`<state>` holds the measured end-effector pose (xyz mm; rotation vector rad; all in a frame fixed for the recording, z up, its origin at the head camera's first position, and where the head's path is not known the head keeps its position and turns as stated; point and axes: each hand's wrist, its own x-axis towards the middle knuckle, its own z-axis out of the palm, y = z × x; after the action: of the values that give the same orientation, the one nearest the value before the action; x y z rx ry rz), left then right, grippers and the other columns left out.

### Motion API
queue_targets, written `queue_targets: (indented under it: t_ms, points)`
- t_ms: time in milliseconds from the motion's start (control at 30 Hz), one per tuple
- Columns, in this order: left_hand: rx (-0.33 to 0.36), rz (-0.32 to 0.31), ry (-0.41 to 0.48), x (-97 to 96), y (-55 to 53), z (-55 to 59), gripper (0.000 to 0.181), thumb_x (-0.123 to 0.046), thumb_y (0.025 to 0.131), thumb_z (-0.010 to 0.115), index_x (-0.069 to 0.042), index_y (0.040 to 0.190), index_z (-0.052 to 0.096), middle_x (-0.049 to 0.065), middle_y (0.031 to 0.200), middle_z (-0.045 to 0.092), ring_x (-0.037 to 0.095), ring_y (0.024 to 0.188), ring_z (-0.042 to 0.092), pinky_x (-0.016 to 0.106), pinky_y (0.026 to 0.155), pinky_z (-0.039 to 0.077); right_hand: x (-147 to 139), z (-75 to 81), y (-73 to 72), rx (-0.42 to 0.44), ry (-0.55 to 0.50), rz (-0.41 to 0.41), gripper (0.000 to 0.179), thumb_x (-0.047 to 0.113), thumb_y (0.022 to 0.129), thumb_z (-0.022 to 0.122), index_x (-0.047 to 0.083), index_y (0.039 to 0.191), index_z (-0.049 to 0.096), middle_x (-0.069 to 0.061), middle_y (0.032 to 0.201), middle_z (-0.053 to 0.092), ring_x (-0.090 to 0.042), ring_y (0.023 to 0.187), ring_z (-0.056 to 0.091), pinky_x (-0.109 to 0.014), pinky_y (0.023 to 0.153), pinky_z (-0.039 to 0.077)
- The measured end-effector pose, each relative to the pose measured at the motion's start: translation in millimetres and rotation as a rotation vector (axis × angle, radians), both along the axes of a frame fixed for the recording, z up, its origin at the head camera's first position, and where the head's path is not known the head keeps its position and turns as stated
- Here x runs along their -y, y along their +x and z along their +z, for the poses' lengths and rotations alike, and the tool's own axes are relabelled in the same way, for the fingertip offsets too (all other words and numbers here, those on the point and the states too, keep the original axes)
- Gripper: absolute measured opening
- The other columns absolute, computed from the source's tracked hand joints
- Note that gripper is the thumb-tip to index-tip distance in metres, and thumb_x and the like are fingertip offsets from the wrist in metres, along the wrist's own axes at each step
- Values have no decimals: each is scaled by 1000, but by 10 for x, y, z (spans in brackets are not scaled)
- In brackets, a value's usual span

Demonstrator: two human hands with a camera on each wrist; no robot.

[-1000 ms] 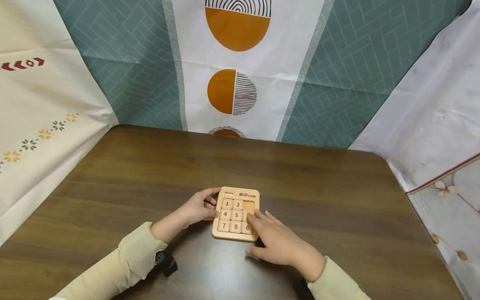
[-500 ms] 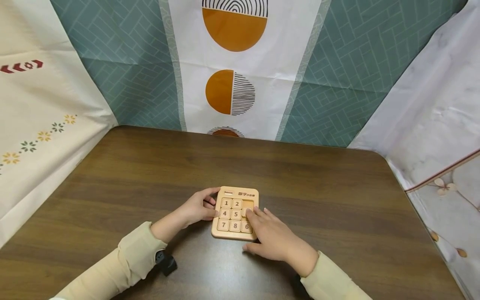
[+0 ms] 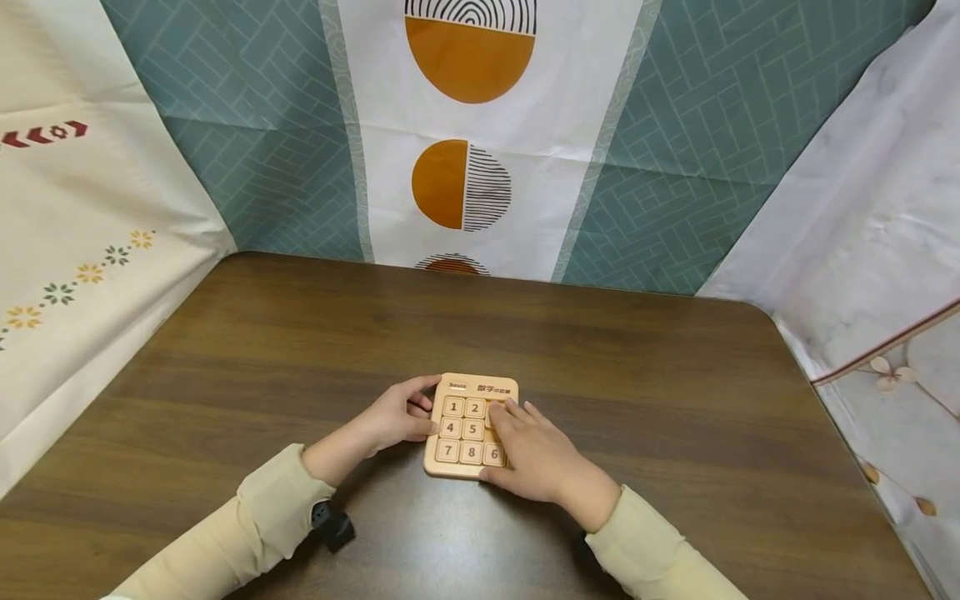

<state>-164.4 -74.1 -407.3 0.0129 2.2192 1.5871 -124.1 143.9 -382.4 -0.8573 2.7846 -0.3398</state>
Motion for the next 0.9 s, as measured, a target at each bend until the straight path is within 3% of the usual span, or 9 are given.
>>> queue_targets:
  t_ms: [400,667,900]
  points:
    - [9,-4,-1,-6,8,15,75,13,73,66,-7,139,38,13,94,47,15,76,52,26,61,57,-26,61,201,12,-25,44,79,44,83,62,-3,139,34,-19,143,37,-32,134,32,-46,112,27]
    - [18,-8,-17,8,-15,10,75,12,74,67,-10,139,38,12,96,47,15,78,51,26,62,57,0,6,147,-44,0,51,79,42,83,64,-6,138,34,-20,142,38,-33,133,33,-47,112,28]
    - [11,-5,-21,4,-5,17,75,12,74,67,-9,139,38,13,96,48,14,77,52,26,61,57,-25,34,151,-26,-15,37,79,42,82,64,-3,139,33,-17,143,37,-31,135,31,-46,113,26]
